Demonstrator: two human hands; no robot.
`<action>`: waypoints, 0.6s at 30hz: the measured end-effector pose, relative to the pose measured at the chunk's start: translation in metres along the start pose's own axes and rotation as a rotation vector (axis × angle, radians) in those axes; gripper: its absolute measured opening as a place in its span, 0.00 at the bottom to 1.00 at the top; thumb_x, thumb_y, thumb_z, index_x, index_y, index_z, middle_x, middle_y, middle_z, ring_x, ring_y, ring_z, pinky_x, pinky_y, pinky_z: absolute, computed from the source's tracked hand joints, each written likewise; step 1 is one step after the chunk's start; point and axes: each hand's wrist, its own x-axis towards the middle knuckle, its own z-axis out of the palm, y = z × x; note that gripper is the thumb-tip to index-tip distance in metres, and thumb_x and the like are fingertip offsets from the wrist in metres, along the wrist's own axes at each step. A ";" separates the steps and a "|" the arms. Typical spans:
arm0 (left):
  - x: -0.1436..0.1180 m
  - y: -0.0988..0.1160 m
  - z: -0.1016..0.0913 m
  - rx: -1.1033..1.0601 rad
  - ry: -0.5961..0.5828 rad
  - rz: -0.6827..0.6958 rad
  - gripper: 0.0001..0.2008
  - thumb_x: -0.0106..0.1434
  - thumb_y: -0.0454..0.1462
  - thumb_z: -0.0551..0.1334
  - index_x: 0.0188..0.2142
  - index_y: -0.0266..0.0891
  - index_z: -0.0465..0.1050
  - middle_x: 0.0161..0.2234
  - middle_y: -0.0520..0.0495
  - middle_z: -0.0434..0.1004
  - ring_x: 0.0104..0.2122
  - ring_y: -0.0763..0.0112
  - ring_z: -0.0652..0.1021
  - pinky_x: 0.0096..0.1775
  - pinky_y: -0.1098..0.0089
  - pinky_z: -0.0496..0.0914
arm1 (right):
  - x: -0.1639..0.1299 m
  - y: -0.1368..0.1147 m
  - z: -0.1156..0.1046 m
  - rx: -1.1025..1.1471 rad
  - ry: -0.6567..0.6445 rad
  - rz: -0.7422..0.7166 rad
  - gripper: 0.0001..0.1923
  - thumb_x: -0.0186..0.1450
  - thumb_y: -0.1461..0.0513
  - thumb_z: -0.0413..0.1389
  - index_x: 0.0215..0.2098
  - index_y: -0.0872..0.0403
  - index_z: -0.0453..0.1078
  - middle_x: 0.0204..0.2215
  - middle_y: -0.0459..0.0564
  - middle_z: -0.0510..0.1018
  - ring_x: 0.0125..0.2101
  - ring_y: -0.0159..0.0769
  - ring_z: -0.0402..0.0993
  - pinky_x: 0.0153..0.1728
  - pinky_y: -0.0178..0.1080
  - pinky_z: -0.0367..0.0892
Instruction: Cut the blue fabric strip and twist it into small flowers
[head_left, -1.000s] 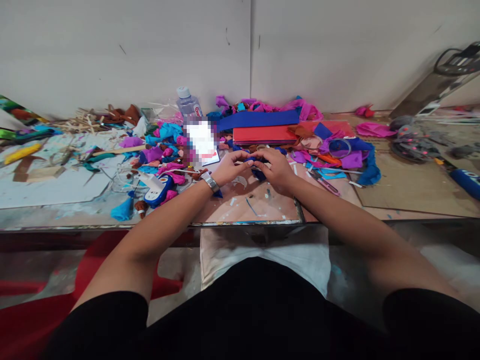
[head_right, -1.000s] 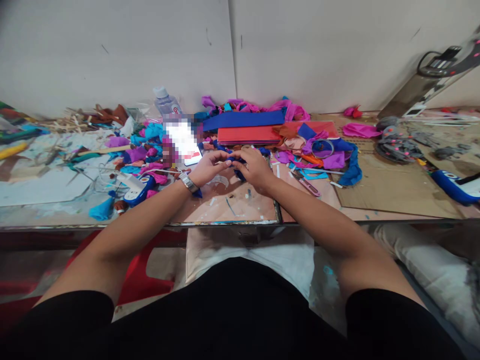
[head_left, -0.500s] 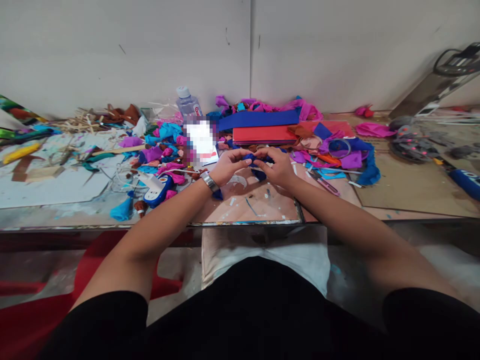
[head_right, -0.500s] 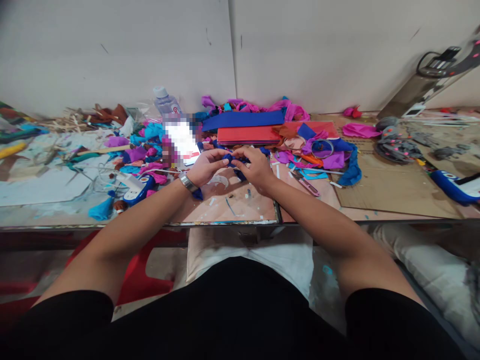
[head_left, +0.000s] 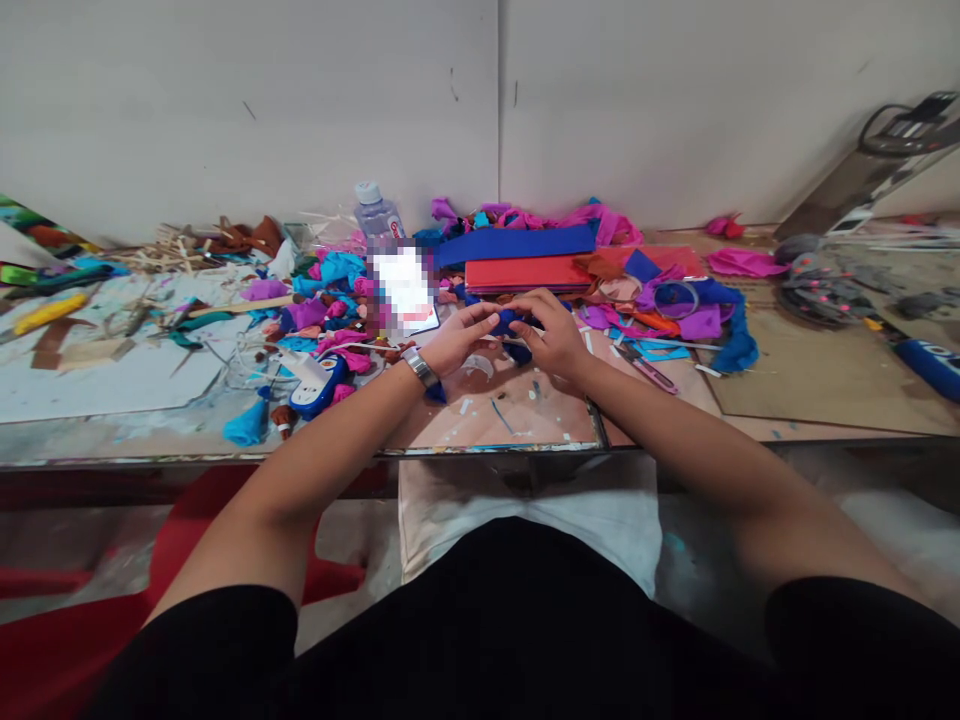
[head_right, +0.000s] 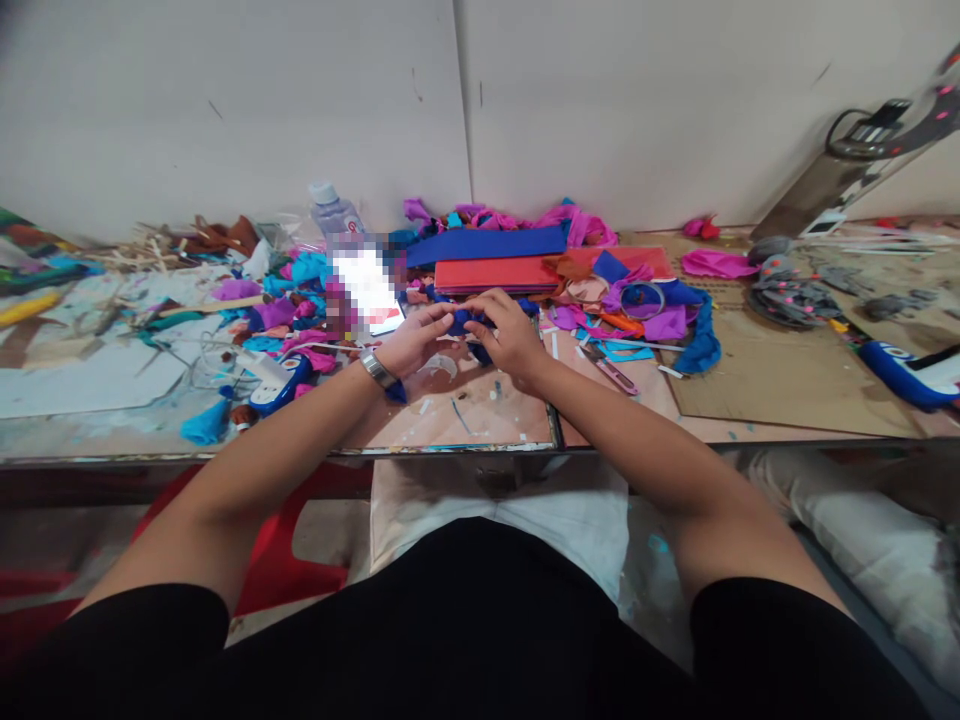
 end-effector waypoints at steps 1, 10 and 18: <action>0.001 0.000 0.000 -0.005 0.004 -0.004 0.29 0.56 0.56 0.81 0.49 0.43 0.81 0.40 0.49 0.83 0.35 0.71 0.82 0.39 0.68 0.78 | 0.000 0.000 0.000 0.003 0.020 0.013 0.26 0.77 0.39 0.53 0.54 0.48 0.79 0.47 0.56 0.81 0.49 0.49 0.79 0.53 0.51 0.74; 0.006 -0.003 -0.009 0.143 0.006 0.109 0.28 0.58 0.53 0.80 0.50 0.43 0.78 0.31 0.52 0.77 0.29 0.72 0.76 0.34 0.68 0.69 | -0.001 0.002 0.001 0.019 0.071 0.052 0.26 0.77 0.37 0.52 0.49 0.49 0.75 0.44 0.54 0.82 0.45 0.46 0.78 0.50 0.48 0.74; 0.004 0.001 -0.010 0.413 0.090 0.295 0.26 0.64 0.56 0.75 0.50 0.40 0.81 0.47 0.43 0.84 0.44 0.65 0.80 0.47 0.65 0.75 | -0.002 0.009 0.003 -0.005 0.005 0.061 0.26 0.75 0.38 0.58 0.47 0.50 0.77 0.46 0.55 0.84 0.47 0.48 0.80 0.49 0.48 0.72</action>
